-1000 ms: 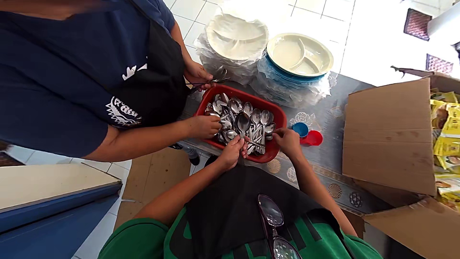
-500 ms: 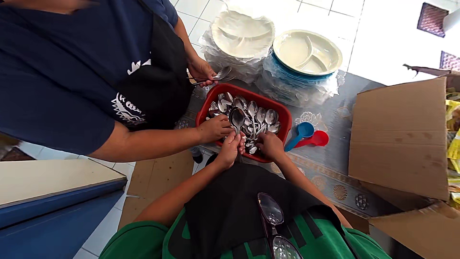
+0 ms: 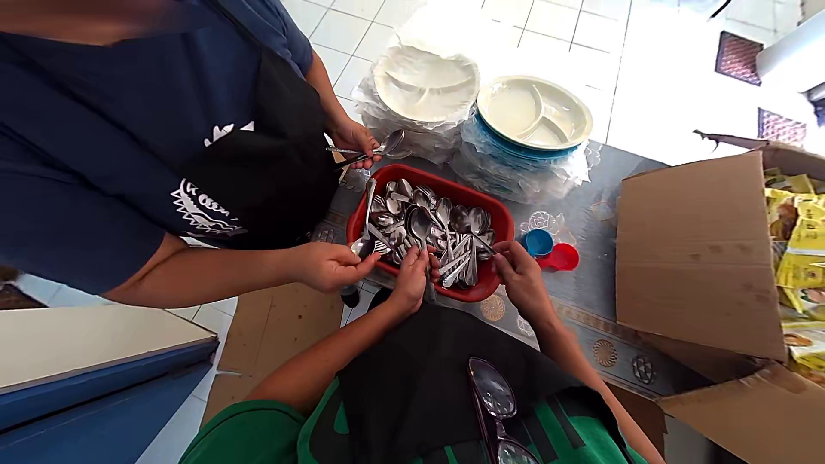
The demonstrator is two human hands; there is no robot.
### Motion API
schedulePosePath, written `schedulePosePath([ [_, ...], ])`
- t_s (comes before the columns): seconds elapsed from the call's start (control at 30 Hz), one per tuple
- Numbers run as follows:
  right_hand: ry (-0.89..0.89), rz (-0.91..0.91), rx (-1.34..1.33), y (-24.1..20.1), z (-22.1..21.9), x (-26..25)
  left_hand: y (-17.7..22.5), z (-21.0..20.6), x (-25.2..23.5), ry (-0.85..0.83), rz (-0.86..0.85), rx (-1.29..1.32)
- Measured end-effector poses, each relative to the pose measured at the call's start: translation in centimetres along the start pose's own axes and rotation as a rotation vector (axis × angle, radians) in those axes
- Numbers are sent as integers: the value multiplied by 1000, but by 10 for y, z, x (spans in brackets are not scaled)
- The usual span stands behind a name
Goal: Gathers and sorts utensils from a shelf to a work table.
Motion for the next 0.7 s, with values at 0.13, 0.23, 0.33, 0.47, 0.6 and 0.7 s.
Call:
schedulePosePath([
  [0.13,154,272,65,-13,-27,12,2,-15,-4,3,45,-3],
  [0.23,18,331,243,-14,-58,17,2,-26,-6,10,37,-2],
  [0.33,-163,286,395,-19,-67,17,-1,-30,-6,33,27,43],
  [0.47,-324,312,477,-26,-69,13,-2,-30,-6,43,18,-2],
  [0.6,-251,365,423,-24,-63,9,-5,-23,-5,48,-26,41],
  [0.7,-153,333,304,-21,-46,-1,-3,-19,0,32,26,69],
])
Point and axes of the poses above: each hand's wrist, its own x-axis away from the middle knuckle, its own z-axis out of the back of the hand, y = z × x, the point moved 3 cm from there along -x, towards the middle knuckle, and after that the axes turned 8 degrees about -y, right-handed, at the moved point
